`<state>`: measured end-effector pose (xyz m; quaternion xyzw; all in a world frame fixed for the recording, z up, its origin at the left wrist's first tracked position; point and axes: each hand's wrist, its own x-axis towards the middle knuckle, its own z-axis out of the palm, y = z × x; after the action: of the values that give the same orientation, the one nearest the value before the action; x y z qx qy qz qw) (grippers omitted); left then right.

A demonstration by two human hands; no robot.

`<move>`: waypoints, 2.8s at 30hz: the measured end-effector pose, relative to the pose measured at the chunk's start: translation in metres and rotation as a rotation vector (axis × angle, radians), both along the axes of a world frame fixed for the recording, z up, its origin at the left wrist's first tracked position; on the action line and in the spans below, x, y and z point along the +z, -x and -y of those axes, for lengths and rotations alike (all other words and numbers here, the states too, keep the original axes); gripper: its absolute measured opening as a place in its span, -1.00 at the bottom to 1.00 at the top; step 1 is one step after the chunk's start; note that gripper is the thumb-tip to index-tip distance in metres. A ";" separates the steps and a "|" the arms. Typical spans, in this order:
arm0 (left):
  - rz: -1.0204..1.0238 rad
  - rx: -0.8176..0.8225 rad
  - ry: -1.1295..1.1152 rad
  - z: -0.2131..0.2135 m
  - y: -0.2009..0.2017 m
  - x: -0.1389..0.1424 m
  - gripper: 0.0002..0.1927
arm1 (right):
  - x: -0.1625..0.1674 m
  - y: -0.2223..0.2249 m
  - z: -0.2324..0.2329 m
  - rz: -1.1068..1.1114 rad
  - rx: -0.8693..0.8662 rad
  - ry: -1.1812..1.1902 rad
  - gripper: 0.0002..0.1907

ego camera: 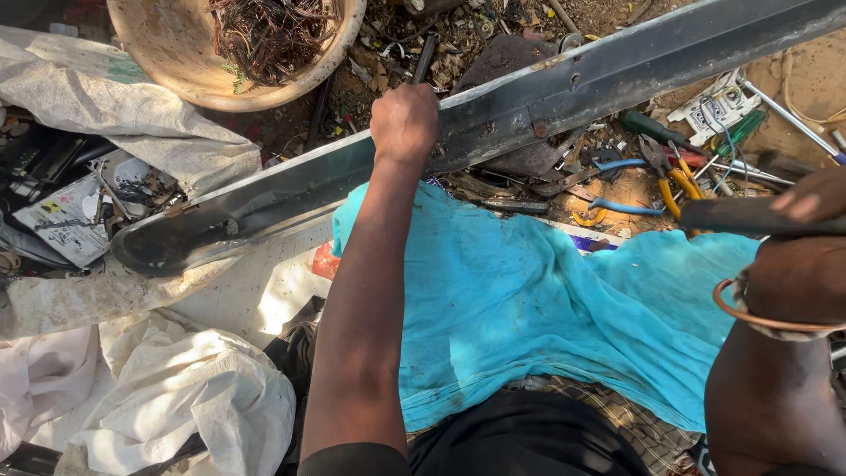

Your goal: The person sits on the ground with a long metal channel across their lap and hammers a punch against rivets or fasteners along the channel, repositioning the channel and using pliers at one point. They continue hammering at different spots and finally run their hands along the channel.

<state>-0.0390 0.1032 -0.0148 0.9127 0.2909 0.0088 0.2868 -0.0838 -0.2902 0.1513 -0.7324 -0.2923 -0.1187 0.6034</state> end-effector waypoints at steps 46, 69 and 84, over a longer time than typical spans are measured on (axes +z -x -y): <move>0.640 -0.496 -0.530 0.083 0.049 0.037 -0.84 | -0.204 0.065 0.050 -1.636 0.032 -0.439 -0.78; 0.045 -0.804 -0.236 0.195 0.073 -0.045 -0.63 | -0.201 0.069 0.036 -1.564 -0.022 -0.326 -0.77; 0.671 -0.445 0.580 0.129 -0.006 -0.008 -0.53 | -0.187 0.068 0.028 -1.570 -0.042 -0.305 -0.77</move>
<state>-0.0327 -0.0255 -0.0224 0.7823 -0.0290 0.1593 0.6015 -0.1514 -0.3182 -0.0354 -0.5169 0.2510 0.3815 0.7241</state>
